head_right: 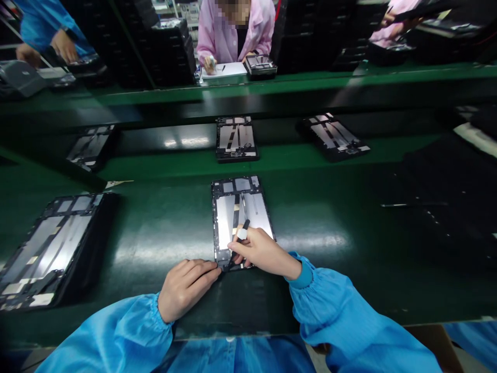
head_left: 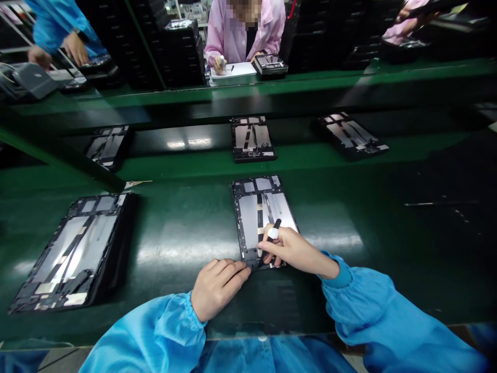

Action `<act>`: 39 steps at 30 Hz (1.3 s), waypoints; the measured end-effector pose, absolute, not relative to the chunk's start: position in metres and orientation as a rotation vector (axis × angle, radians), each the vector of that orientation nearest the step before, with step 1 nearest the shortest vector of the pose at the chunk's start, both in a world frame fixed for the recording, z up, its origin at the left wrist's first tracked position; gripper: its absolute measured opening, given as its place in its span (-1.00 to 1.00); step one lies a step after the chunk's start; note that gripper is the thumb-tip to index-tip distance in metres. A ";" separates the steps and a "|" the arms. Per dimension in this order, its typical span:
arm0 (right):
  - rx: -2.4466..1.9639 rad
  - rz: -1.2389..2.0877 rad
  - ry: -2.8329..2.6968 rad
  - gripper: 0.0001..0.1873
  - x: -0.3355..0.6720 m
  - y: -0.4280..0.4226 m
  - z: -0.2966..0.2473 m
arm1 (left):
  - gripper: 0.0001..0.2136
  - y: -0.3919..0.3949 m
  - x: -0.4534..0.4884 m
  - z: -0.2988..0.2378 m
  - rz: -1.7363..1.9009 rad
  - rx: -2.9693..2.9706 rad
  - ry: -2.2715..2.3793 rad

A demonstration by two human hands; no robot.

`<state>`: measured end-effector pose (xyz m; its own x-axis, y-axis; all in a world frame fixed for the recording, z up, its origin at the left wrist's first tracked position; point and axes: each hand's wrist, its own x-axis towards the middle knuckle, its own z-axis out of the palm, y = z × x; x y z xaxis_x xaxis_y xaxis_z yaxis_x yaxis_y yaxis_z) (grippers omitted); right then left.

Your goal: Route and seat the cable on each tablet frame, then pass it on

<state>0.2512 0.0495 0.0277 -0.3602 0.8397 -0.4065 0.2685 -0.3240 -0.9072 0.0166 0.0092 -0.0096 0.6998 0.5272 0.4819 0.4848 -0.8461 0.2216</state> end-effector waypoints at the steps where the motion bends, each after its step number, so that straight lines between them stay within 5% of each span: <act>1: -1.425 1.724 -1.480 -0.77 0.251 0.049 0.027 | -0.83 0.009 0.016 -0.010 0.834 2.829 0.841; 29: -1.447 1.666 -1.497 -0.83 0.249 0.046 0.026 | -0.71 0.008 0.018 0.001 0.691 3.047 0.823; 39: -1.475 1.251 -1.700 -0.74 0.277 0.025 0.028 | -0.69 0.011 0.017 -0.004 0.607 2.999 0.816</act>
